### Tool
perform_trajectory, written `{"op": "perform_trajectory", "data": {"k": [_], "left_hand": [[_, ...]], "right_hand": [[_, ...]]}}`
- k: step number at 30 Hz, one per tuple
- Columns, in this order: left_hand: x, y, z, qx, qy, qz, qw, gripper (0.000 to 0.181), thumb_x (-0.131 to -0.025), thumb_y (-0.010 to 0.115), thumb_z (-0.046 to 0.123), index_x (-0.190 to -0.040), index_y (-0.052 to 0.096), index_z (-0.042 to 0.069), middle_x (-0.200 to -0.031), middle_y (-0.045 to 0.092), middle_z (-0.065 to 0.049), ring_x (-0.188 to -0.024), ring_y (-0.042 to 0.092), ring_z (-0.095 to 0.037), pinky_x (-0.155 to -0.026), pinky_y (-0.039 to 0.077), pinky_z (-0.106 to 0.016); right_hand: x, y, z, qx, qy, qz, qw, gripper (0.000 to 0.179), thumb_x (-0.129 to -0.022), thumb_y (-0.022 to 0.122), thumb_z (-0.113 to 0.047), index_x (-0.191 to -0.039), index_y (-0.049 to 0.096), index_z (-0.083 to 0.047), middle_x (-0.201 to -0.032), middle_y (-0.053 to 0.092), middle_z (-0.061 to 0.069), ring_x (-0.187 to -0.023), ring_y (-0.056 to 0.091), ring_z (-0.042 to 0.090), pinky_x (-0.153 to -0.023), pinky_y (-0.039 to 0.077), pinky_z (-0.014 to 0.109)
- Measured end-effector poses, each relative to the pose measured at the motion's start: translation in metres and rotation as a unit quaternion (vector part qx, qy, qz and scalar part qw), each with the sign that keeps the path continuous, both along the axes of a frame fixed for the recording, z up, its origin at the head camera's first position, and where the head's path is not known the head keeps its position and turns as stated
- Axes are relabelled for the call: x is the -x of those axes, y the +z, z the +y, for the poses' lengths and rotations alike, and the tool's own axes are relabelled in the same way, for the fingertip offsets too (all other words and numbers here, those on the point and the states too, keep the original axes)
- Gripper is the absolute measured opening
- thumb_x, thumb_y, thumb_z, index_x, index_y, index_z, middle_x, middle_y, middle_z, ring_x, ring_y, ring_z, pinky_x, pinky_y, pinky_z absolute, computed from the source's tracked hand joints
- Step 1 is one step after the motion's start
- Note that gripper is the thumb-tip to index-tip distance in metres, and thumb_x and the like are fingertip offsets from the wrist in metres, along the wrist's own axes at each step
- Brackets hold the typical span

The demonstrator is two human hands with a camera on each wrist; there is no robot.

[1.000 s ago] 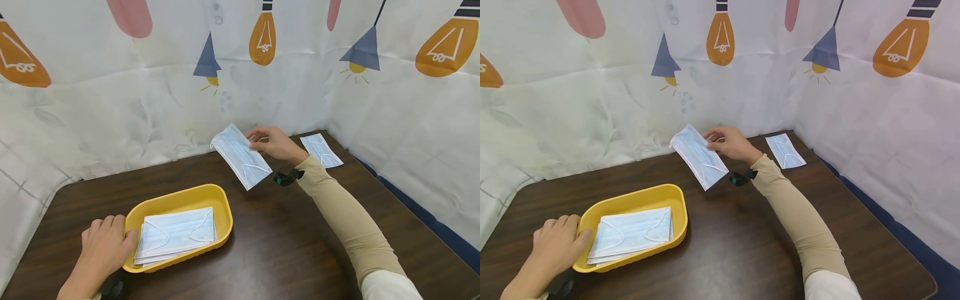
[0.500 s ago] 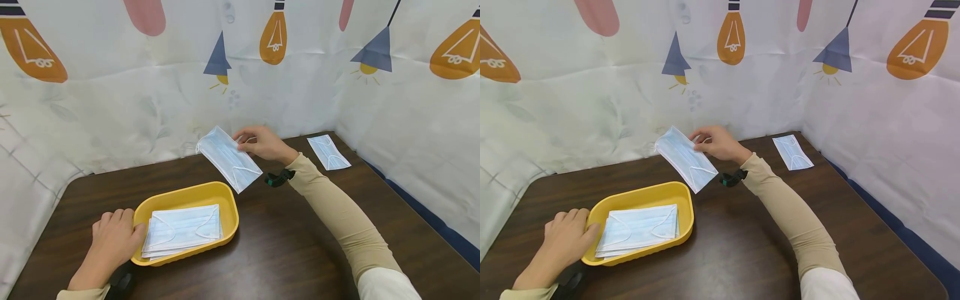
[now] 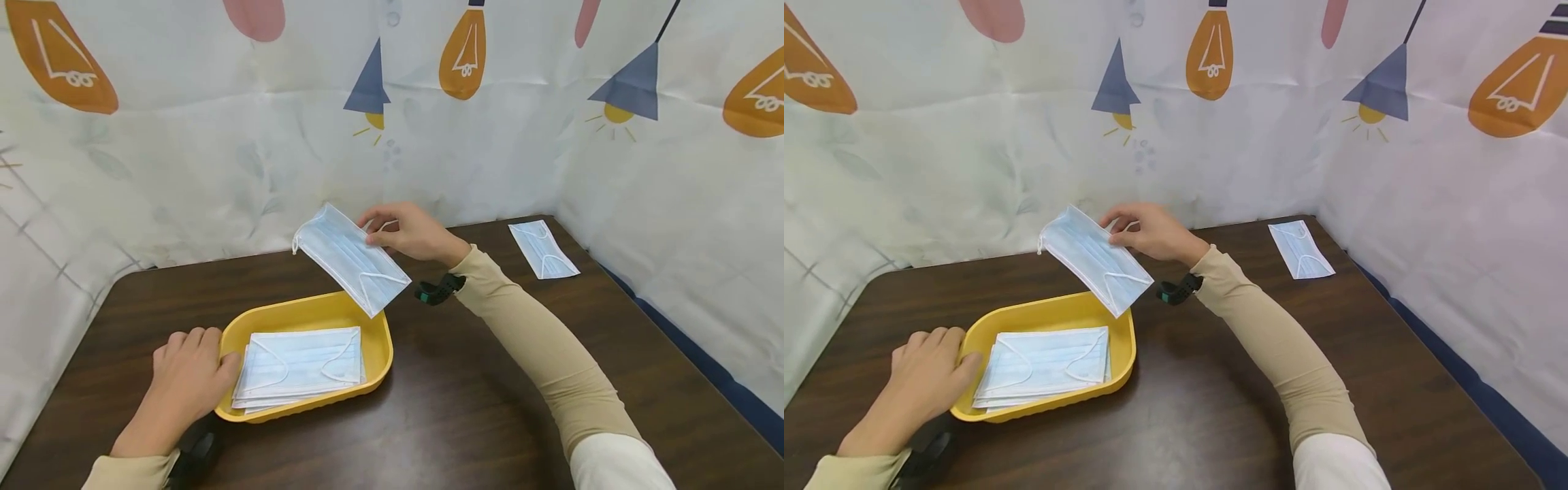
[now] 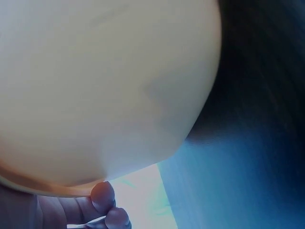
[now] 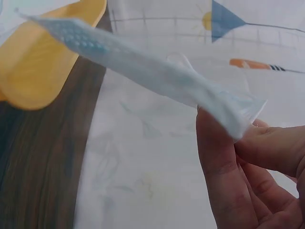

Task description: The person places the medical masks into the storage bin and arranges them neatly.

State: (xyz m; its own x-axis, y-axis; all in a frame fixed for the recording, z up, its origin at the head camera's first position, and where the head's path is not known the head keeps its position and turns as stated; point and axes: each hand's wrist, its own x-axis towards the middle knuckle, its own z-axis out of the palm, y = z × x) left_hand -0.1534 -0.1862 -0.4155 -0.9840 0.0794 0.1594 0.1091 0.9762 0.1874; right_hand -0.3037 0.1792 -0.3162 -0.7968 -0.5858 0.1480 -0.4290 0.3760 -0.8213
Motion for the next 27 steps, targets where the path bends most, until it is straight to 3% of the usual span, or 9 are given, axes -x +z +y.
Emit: {"op": "perform_trajectory", "data": {"k": [6,14,20,27], "left_hand": [[0.004,0.004,0.004,-0.001,-0.004,0.012,0.9999,0.034,-0.093,0.045,0.022,-0.102,0.059,-0.008,-0.094,0.059,-0.023,-0.094,0.045,-0.047,-0.078,0.035,-0.061],[0.004,0.005,0.005,0.001,-0.004,-0.001,1.0,0.036,-0.093,0.045,0.023,-0.105,0.059,-0.009,-0.1,0.061,-0.026,-0.1,0.046,-0.05,-0.081,0.036,-0.063],[0.002,0.004,0.003,0.004,-0.002,0.001,1.0,0.037,-0.094,0.046,0.023,-0.105,0.059,-0.009,-0.1,0.061,-0.027,-0.099,0.045,-0.05,-0.081,0.036,-0.063],[0.001,0.002,0.001,-0.001,-0.002,0.006,1.0,0.034,-0.093,0.047,0.023,-0.101,0.059,-0.008,-0.096,0.061,-0.026,-0.097,0.046,-0.051,-0.079,0.036,-0.063]], "right_hand": [[-0.002,0.006,-0.016,-0.002,0.016,0.003,0.9999,0.026,-0.097,0.07,-0.013,-0.123,0.069,-0.012,-0.108,0.073,0.012,-0.093,0.076,0.022,-0.075,0.064,0.035],[-0.004,0.007,-0.037,-0.015,0.051,0.023,0.9983,0.025,-0.096,0.071,-0.012,-0.121,0.07,-0.011,-0.106,0.074,0.01,-0.09,0.075,0.02,-0.076,0.063,0.033],[-0.005,0.003,-0.052,-0.01,0.08,0.029,0.9963,0.025,-0.095,0.071,-0.009,-0.12,0.07,-0.008,-0.103,0.075,0.012,-0.092,0.073,0.02,-0.082,0.063,0.04],[-0.006,0.0,-0.066,-0.045,0.096,0.074,0.9916,0.024,-0.095,0.073,-0.012,-0.119,0.074,-0.012,-0.107,0.076,0.005,-0.096,0.071,0.011,-0.084,0.058,0.023]]}}
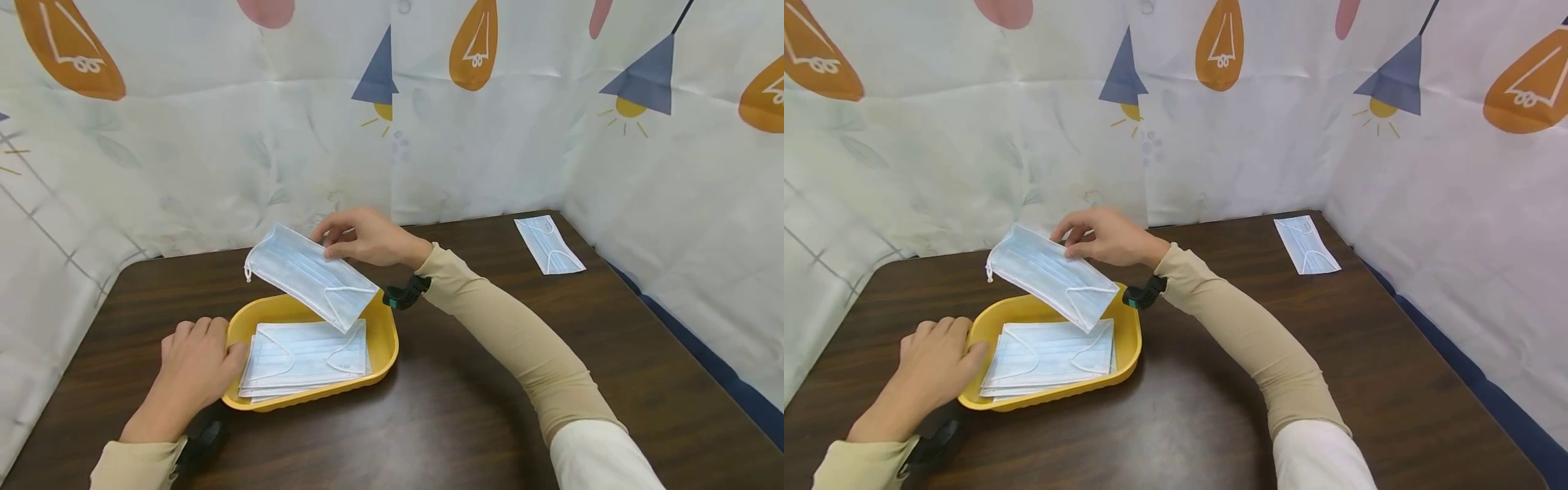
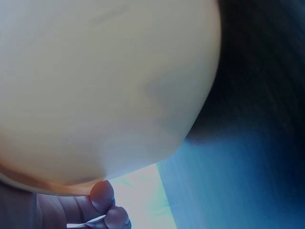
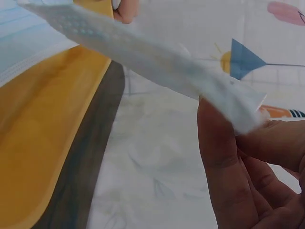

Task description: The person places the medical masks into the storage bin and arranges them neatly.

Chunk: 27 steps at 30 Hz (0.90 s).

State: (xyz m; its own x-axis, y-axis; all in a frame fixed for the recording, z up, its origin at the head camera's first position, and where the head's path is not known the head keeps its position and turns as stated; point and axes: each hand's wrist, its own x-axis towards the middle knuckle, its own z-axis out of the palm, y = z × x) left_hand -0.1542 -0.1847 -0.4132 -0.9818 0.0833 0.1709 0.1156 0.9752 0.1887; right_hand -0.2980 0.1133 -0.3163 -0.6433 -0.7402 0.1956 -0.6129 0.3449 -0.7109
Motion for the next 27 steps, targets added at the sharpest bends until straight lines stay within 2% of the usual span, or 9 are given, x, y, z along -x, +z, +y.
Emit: {"op": "perform_trajectory", "data": {"k": [7,15,22,27], "left_hand": [[-0.001,0.002,-0.001,-0.002,0.006,-0.004,1.0,0.035,-0.093,0.046,0.023,-0.102,0.059,-0.008,-0.098,0.06,-0.027,-0.097,0.045,-0.051,-0.079,0.035,-0.063],[0.0,0.0,-0.001,-0.001,0.003,-0.004,1.0,0.034,-0.094,0.046,0.024,-0.1,0.058,-0.007,-0.098,0.06,-0.027,-0.097,0.045,-0.05,-0.08,0.036,-0.063],[0.0,0.001,0.0,0.0,0.002,-0.013,0.9999,0.038,-0.094,0.046,0.024,-0.106,0.059,-0.01,-0.101,0.061,-0.028,-0.1,0.046,-0.051,-0.081,0.036,-0.063],[-0.001,0.001,0.001,-0.001,0.002,-0.012,0.9999,0.037,-0.093,0.046,0.023,-0.104,0.059,-0.009,-0.101,0.061,-0.027,-0.099,0.045,-0.049,-0.081,0.036,-0.062]], "right_hand": [[-0.001,-0.003,-0.014,-0.007,0.03,-0.038,0.9988,0.023,-0.095,0.072,-0.009,-0.117,0.073,-0.011,-0.097,0.074,0.005,-0.085,0.07,0.012,-0.074,0.056,0.027],[-0.004,-0.01,-0.016,-0.024,0.055,-0.05,0.997,0.025,-0.096,0.071,-0.009,-0.12,0.071,-0.009,-0.098,0.072,0.007,-0.078,0.067,0.015,-0.068,0.053,0.025],[-0.006,-0.016,-0.016,-0.03,0.064,-0.065,0.9954,0.023,-0.096,0.07,-0.007,-0.119,0.071,-0.008,-0.098,0.073,0.008,-0.081,0.068,0.015,-0.07,0.055,0.025],[-0.008,-0.022,-0.017,-0.047,0.069,-0.071,0.994,0.023,-0.097,0.07,-0.009,-0.119,0.071,-0.01,-0.1,0.073,0.007,-0.079,0.067,0.015,-0.07,0.058,0.031]]}}
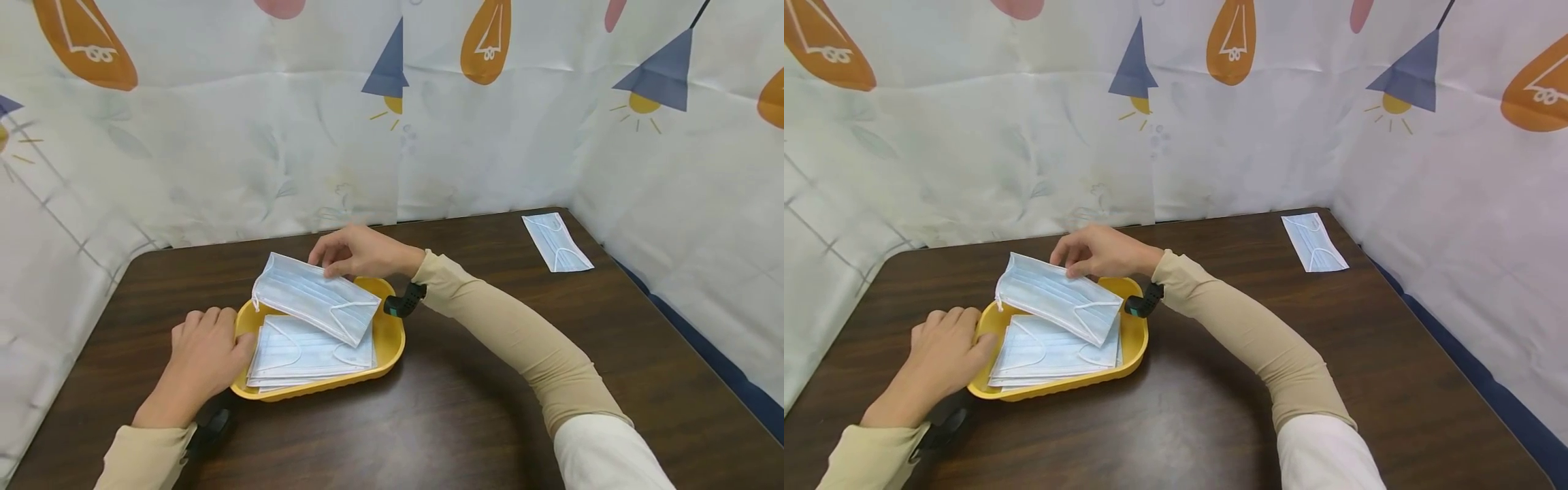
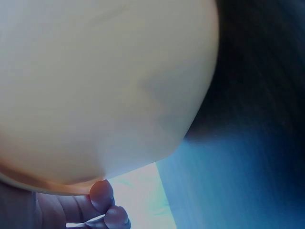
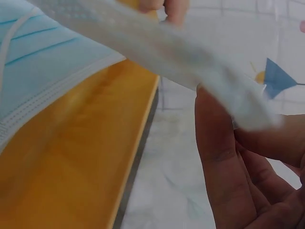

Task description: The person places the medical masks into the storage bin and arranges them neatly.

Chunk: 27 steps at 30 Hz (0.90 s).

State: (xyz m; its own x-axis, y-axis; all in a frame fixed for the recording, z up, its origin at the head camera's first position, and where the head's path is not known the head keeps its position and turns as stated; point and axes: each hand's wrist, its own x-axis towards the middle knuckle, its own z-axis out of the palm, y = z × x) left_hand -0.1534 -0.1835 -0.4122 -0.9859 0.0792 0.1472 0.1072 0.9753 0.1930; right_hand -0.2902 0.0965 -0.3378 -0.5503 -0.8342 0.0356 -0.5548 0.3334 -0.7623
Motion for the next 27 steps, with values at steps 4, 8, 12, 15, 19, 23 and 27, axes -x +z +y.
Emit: {"op": "perform_trajectory", "data": {"k": [4,8,12,15,19,23,27], "left_hand": [[0.0,0.0,0.0,-0.001,0.0,-0.005,1.0,0.037,-0.092,0.046,0.023,-0.105,0.059,-0.009,-0.102,0.06,-0.027,-0.1,0.045,-0.049,-0.082,0.036,-0.062],[0.0,0.001,0.0,-0.002,0.001,-0.015,0.9999,0.038,-0.092,0.046,0.023,-0.107,0.058,-0.01,-0.104,0.06,-0.028,-0.102,0.044,-0.05,-0.084,0.035,-0.063],[-0.001,0.001,0.0,-0.003,0.002,-0.019,0.9998,0.039,-0.093,0.046,0.023,-0.108,0.058,-0.011,-0.104,0.06,-0.028,-0.103,0.043,-0.05,-0.085,0.035,-0.064],[-0.001,0.001,0.0,-0.003,0.002,-0.016,0.9999,0.038,-0.092,0.047,0.023,-0.107,0.058,-0.01,-0.103,0.06,-0.027,-0.102,0.044,-0.049,-0.084,0.036,-0.063],[-0.001,0.001,0.001,-0.004,0.0,-0.009,1.0,0.037,-0.093,0.047,0.024,-0.104,0.059,-0.009,-0.099,0.06,-0.025,-0.099,0.045,-0.048,-0.083,0.036,-0.062],[0.0,0.001,0.0,-0.005,-0.001,-0.002,1.0,0.038,-0.094,0.047,0.026,-0.105,0.059,-0.009,-0.098,0.06,-0.026,-0.099,0.045,-0.048,-0.082,0.036,-0.062],[0.0,0.002,-0.001,-0.006,0.0,-0.008,0.9999,0.042,-0.095,0.047,0.027,-0.109,0.059,-0.011,-0.103,0.061,-0.028,-0.101,0.045,-0.049,-0.084,0.036,-0.063]], "right_hand": [[-0.001,-0.005,-0.003,-0.019,0.014,0.011,0.9997,0.023,-0.097,0.069,-0.012,-0.12,0.071,-0.012,-0.102,0.073,0.005,-0.078,0.067,0.014,-0.072,0.059,0.033],[-0.003,-0.009,-0.006,-0.026,0.024,0.014,0.9993,0.022,-0.097,0.069,-0.012,-0.119,0.071,-0.012,-0.103,0.074,0.005,-0.08,0.068,0.013,-0.071,0.058,0.028],[-0.004,-0.01,-0.008,-0.03,0.03,0.013,0.999,0.021,-0.098,0.069,-0.012,-0.119,0.071,-0.012,-0.103,0.075,0.005,-0.082,0.068,0.013,-0.071,0.057,0.026],[-0.004,-0.01,-0.01,-0.032,0.034,0.016,0.9988,0.021,-0.098,0.069,-0.012,-0.119,0.071,-0.012,-0.104,0.075,0.005,-0.086,0.068,0.012,-0.073,0.057,0.026],[-0.004,-0.007,-0.011,-0.028,0.035,0.022,0.9987,0.022,-0.097,0.069,-0.012,-0.119,0.071,-0.012,-0.105,0.075,0.004,-0.087,0.069,0.011,-0.074,0.058,0.027],[-0.004,-0.004,-0.013,-0.029,0.045,0.021,0.9983,0.022,-0.097,0.069,-0.012,-0.119,0.071,-0.013,-0.102,0.075,0.004,-0.083,0.068,0.012,-0.073,0.057,0.028],[-0.004,-0.002,-0.016,-0.048,0.058,0.015,0.997,0.021,-0.097,0.069,-0.014,-0.119,0.071,-0.014,-0.1,0.075,0.003,-0.081,0.067,0.013,-0.071,0.056,0.026]]}}
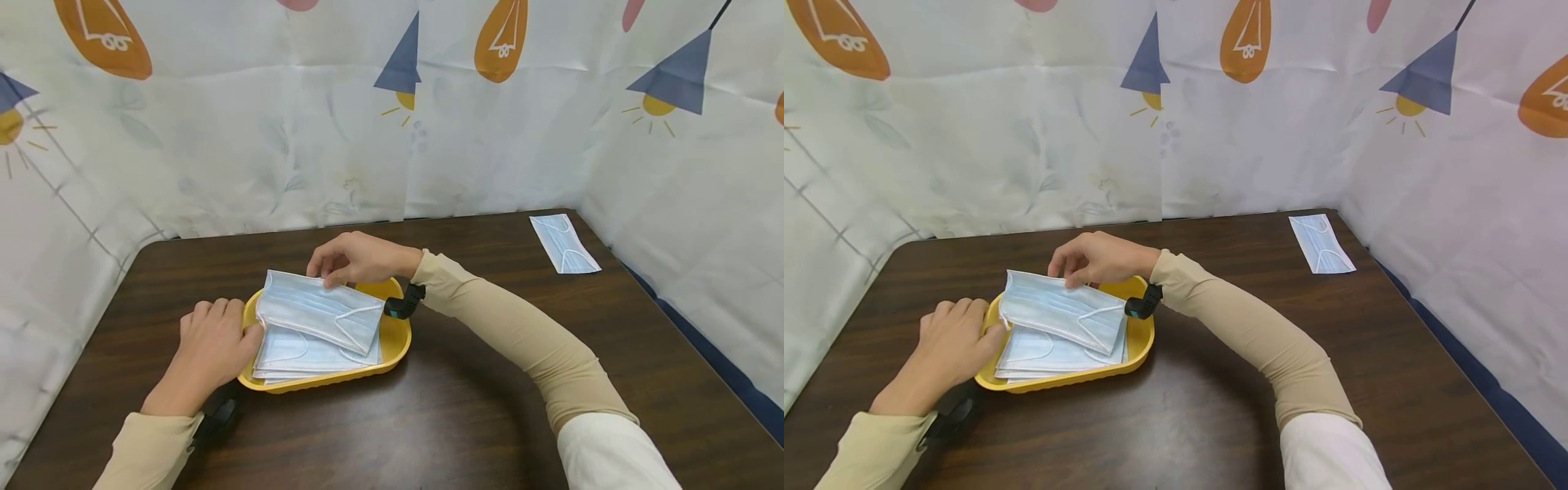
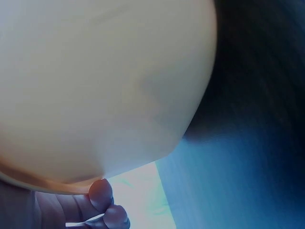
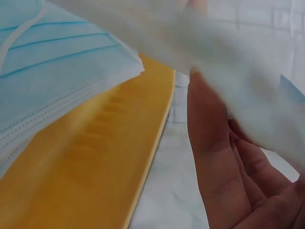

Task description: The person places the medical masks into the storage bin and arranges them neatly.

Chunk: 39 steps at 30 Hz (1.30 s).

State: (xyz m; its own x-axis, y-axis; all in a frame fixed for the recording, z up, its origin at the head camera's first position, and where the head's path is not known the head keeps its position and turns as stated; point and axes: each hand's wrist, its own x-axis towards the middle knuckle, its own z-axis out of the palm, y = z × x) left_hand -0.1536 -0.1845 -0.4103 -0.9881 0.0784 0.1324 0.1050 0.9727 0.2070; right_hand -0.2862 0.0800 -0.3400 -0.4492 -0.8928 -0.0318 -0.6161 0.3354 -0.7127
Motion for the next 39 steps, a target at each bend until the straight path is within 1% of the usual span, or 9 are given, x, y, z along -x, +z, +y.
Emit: {"op": "perform_trajectory", "data": {"k": [6,11,15,18,23,28,32,36,39], "left_hand": [[0.0,0.001,0.0,0.002,0.003,-0.015,0.9999,0.044,-0.095,0.047,0.026,-0.114,0.057,-0.012,-0.11,0.06,-0.03,-0.104,0.044,-0.049,-0.087,0.035,-0.064],[0.001,0.002,0.001,0.003,0.006,-0.025,0.9997,0.047,-0.095,0.047,0.026,-0.119,0.056,-0.014,-0.114,0.059,-0.031,-0.106,0.043,-0.05,-0.09,0.034,-0.065],[0.001,0.002,0.0,0.006,0.006,-0.024,0.9997,0.047,-0.096,0.048,0.027,-0.119,0.056,-0.013,-0.114,0.059,-0.031,-0.107,0.043,-0.05,-0.09,0.034,-0.065],[0.001,0.002,0.0,0.007,0.006,-0.025,0.9996,0.046,-0.096,0.049,0.027,-0.118,0.057,-0.013,-0.112,0.06,-0.03,-0.106,0.044,-0.05,-0.09,0.035,-0.065],[0.001,0.002,0.001,0.008,0.009,-0.031,0.9994,0.045,-0.096,0.048,0.026,-0.118,0.057,-0.012,-0.11,0.06,-0.029,-0.106,0.043,-0.049,-0.09,0.035,-0.064],[0.002,0.003,0.001,0.007,0.008,-0.032,0.9994,0.044,-0.096,0.047,0.025,-0.118,0.056,-0.012,-0.109,0.059,-0.028,-0.107,0.043,-0.049,-0.091,0.034,-0.065],[0.002,0.004,0.001,0.006,0.006,-0.03,0.9995,0.042,-0.097,0.046,0.025,-0.116,0.057,-0.011,-0.106,0.059,-0.026,-0.107,0.043,-0.049,-0.09,0.035,-0.064],[0.002,0.003,0.0,0.004,0.005,-0.031,0.9995,0.042,-0.097,0.046,0.025,-0.116,0.057,-0.011,-0.105,0.06,-0.025,-0.107,0.043,-0.049,-0.091,0.034,-0.064],[0.001,0.003,0.0,0.001,0.004,-0.03,0.9996,0.041,-0.097,0.046,0.024,-0.115,0.057,-0.011,-0.104,0.059,-0.024,-0.106,0.043,-0.048,-0.09,0.034,-0.064]], "right_hand": [[0.0,-0.003,-0.004,-0.035,0.011,-0.003,0.9993,0.021,-0.098,0.068,-0.014,-0.12,0.071,-0.015,-0.102,0.074,0.002,-0.083,0.067,0.012,-0.071,0.057,0.026],[0.001,-0.005,-0.008,-0.051,0.019,-0.01,0.9985,0.022,-0.099,0.068,-0.015,-0.12,0.071,-0.016,-0.104,0.073,0.003,-0.083,0.066,0.014,-0.07,0.058,0.027],[0.002,-0.008,-0.011,-0.057,0.03,-0.015,0.9978,0.023,-0.098,0.068,-0.015,-0.121,0.071,-0.016,-0.105,0.073,0.003,-0.083,0.066,0.014,-0.07,0.058,0.027],[0.003,-0.011,-0.014,-0.069,0.034,-0.011,0.997,0.023,-0.098,0.069,-0.016,-0.121,0.071,-0.016,-0.107,0.073,0.002,-0.085,0.065,0.015,-0.071,0.057,0.026],[0.008,-0.018,-0.017,-0.1,0.032,0.018,0.9943,0.026,-0.098,0.069,-0.017,-0.124,0.071,-0.017,-0.116,0.074,0.0,-0.099,0.065,0.012,-0.082,0.054,0.023],[0.01,-0.024,-0.021,-0.12,0.047,0.037,0.991,0.026,-0.099,0.068,-0.014,-0.125,0.071,-0.016,-0.121,0.074,0.0,-0.109,0.066,0.01,-0.094,0.053,0.022],[0.008,-0.027,-0.025,-0.128,0.054,0.034,0.9897,0.026,-0.098,0.068,-0.013,-0.124,0.071,-0.018,-0.119,0.074,-0.002,-0.109,0.067,0.009,-0.097,0.052,0.022],[0.005,-0.029,-0.03,-0.139,0.058,0.024,0.9882,0.025,-0.098,0.068,-0.012,-0.122,0.072,-0.02,-0.117,0.073,-0.003,-0.108,0.066,0.008,-0.095,0.052,0.02],[0.001,-0.029,-0.033,-0.143,0.069,0.023,0.987,0.025,-0.099,0.067,-0.011,-0.122,0.072,-0.019,-0.117,0.073,-0.002,-0.108,0.065,0.009,-0.095,0.051,0.021]]}}
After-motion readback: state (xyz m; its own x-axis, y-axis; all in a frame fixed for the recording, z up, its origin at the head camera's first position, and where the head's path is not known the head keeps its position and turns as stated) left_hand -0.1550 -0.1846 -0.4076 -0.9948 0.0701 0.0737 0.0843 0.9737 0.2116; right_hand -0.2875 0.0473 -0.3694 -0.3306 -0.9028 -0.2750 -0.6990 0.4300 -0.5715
